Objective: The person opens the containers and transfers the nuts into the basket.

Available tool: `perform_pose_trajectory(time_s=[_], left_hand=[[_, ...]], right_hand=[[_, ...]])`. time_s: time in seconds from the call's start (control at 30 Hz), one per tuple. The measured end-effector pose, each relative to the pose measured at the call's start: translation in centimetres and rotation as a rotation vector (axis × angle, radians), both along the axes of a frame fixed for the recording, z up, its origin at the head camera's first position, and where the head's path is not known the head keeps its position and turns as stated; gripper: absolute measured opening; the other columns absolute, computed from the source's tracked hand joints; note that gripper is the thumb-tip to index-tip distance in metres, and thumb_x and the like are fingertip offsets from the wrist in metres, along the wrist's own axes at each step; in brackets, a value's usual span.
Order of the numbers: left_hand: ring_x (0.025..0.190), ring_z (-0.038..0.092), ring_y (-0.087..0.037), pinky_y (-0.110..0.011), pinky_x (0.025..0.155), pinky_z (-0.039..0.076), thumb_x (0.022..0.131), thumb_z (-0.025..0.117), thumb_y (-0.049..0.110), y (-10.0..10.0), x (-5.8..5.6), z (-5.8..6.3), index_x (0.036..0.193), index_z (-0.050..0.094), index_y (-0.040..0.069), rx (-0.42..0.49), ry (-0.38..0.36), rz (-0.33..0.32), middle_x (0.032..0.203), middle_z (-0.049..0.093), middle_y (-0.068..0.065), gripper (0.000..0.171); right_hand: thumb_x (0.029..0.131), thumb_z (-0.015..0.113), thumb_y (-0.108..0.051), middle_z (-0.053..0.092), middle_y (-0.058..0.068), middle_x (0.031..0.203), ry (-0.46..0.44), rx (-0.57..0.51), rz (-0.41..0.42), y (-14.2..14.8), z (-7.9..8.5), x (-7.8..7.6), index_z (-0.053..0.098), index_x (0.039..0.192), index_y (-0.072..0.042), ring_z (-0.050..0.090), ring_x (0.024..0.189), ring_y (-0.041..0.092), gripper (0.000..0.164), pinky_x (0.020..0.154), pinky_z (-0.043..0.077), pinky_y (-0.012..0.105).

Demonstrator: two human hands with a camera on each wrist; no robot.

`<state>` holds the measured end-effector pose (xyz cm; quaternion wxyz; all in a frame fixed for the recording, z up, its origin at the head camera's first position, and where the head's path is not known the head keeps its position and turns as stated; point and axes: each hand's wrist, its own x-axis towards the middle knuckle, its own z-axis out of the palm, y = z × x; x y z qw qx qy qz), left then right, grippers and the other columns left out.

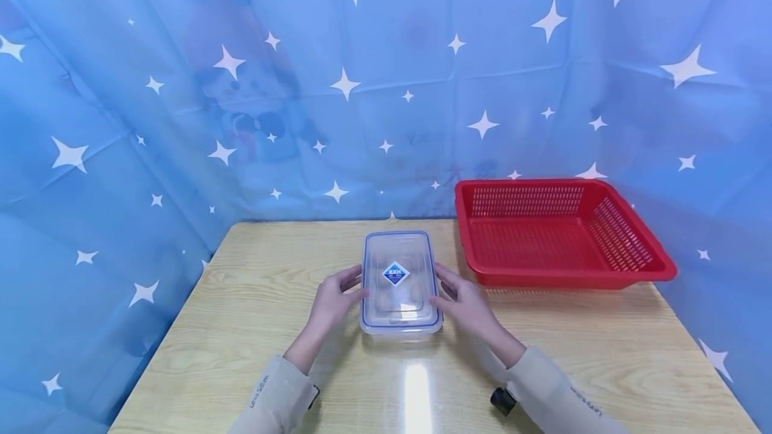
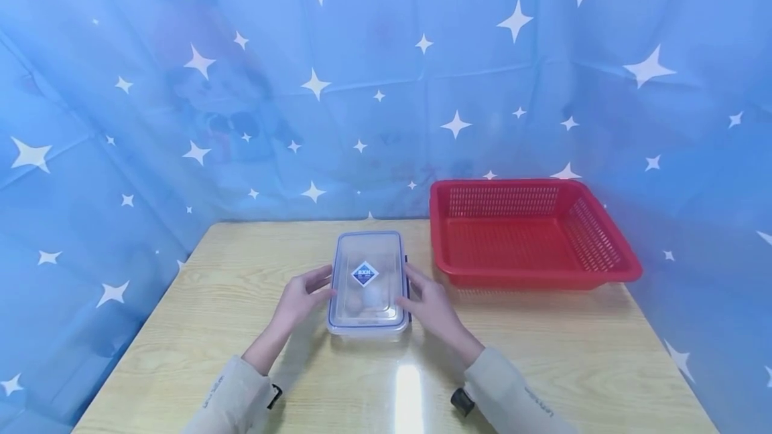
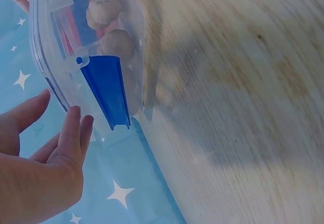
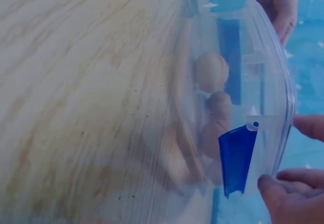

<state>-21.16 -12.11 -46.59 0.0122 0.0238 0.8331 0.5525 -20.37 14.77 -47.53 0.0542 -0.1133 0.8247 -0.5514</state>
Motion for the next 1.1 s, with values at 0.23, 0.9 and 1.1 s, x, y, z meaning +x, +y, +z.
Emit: perform_pose_trajectory(time_s=[0.23,0.9,1.1], left_hand=[[0.125,0.061,-0.037,-0.044,0.104,0.054,0.089,0.069,0.001,-0.1,0.1,0.2,0.137,0.056,-0.006,0.012,0.005,0.001,0.138,0.060,-0.022,0.050],[0.121,0.064,-0.038,-0.039,0.097,0.058,0.091,0.069,0.006,-1.1,2.3,2.8,0.133,0.059,-0.006,0.083,0.069,0.006,0.134,0.063,-0.023,0.045],[0.120,0.065,-0.034,-0.040,0.097,0.059,0.092,0.069,0.009,-1.3,1.9,4.7,0.134,0.061,0.001,0.064,0.129,0.038,0.132,0.066,-0.018,0.044]], right_hand=[[0.092,0.066,-0.003,0.033,0.023,0.159,0.005,-0.005,0.003,-0.2,0.5,-0.1,0.034,0.151,0.005,0.040,0.143,0.041,0.067,0.114,0.040,0.044],[0.092,0.064,0.003,0.042,0.030,0.152,0.109,-0.082,0.009,-0.5,2.6,2.2,0.041,0.145,0.012,0.046,0.137,0.045,0.059,0.105,0.047,0.045],[0.093,0.065,0.000,0.048,0.029,0.147,0.188,-0.069,-0.012,-0.7,5.2,1.9,0.043,0.144,0.010,0.050,0.134,0.046,0.057,0.102,0.051,0.044]])
